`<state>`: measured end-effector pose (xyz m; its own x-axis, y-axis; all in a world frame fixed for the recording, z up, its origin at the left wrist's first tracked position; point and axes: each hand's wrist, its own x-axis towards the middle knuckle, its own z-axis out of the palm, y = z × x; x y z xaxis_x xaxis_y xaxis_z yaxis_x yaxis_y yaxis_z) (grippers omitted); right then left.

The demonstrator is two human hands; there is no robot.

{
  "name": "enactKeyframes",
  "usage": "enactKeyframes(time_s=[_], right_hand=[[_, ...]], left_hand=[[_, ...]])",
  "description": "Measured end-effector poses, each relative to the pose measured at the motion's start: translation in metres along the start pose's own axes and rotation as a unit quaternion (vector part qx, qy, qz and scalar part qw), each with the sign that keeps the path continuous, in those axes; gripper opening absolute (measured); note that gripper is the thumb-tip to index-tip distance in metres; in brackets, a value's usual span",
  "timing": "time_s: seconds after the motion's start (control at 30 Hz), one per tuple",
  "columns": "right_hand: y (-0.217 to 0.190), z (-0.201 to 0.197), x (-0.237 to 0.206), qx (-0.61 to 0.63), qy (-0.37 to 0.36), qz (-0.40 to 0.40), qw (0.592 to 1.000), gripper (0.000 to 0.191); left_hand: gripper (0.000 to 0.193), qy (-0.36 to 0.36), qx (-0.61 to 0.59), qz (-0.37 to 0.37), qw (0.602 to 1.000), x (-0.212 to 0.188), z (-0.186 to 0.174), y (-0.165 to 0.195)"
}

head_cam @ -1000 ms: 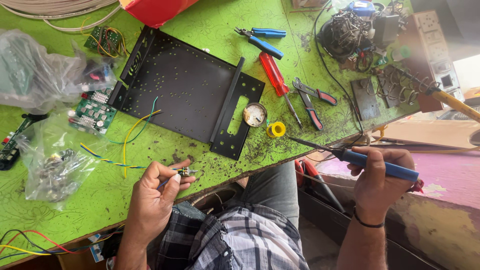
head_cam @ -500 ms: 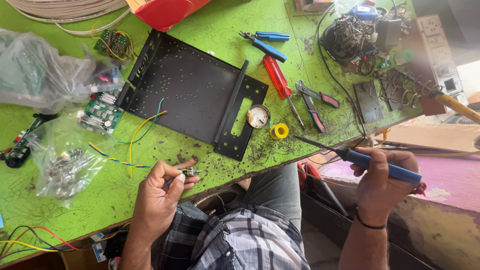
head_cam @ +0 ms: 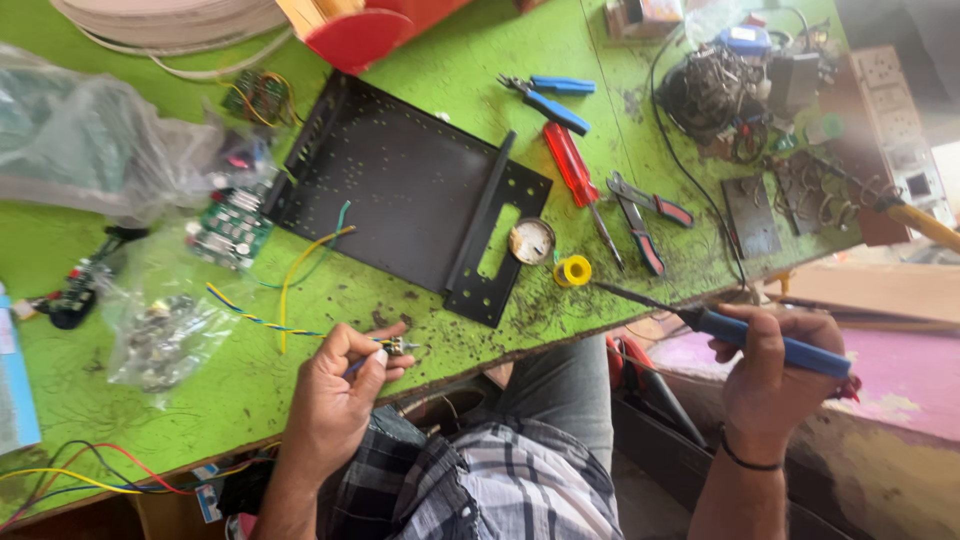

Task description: The person solders wires to a small electronic component using a soldering iron and solder. They then strip the ends of additional wires with wire strippers and prepare them for further soldering.

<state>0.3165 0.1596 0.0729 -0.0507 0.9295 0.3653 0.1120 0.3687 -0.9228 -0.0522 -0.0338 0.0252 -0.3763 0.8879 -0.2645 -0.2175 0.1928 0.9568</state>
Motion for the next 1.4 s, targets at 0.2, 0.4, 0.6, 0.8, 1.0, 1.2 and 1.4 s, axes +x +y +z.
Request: enactKeyframes(time_s=[0.2,0.4,0.6,0.8,1.0,1.2,1.4], right_hand=[[-0.013,-0.006,0.001,0.016,0.047,-0.021,0.999,0.034],[-0.045,0.022,-0.002,0.241,-0.076,0.014,0.967,0.035],[-0.069,0.088,-0.028,0.175,-0.178,-0.027,0.968,0.033],[-0.069,0.129,-0.033,0.173,-0.179,0.008,0.968,0.032],[-0.062,0.139,-0.032,0.162,-0.218,0.022,0.962,0.032],[-0.054,0.144,-0.031,0.133,-0.227,0.009,0.965,0.032],[-0.053,0.15,-0.029,0.165,-0.244,0.019,0.955,0.03]], left_hand=[[0.005,-0.01,-0.008,0.009,1.0,0.005,-0.001,0.007],[0.008,0.003,0.021,0.021,1.0,-0.002,-0.003,0.012],[0.009,-0.01,0.0,0.046,0.999,-0.005,-0.004,0.009],[0.01,-0.013,-0.003,0.043,0.999,-0.005,-0.006,0.01],[0.008,-0.009,0.007,0.04,0.999,-0.006,-0.006,0.011],[0.009,-0.001,0.0,0.038,0.999,-0.006,-0.004,0.011],[0.009,0.006,0.004,0.029,1.0,-0.005,-0.003,0.012]])
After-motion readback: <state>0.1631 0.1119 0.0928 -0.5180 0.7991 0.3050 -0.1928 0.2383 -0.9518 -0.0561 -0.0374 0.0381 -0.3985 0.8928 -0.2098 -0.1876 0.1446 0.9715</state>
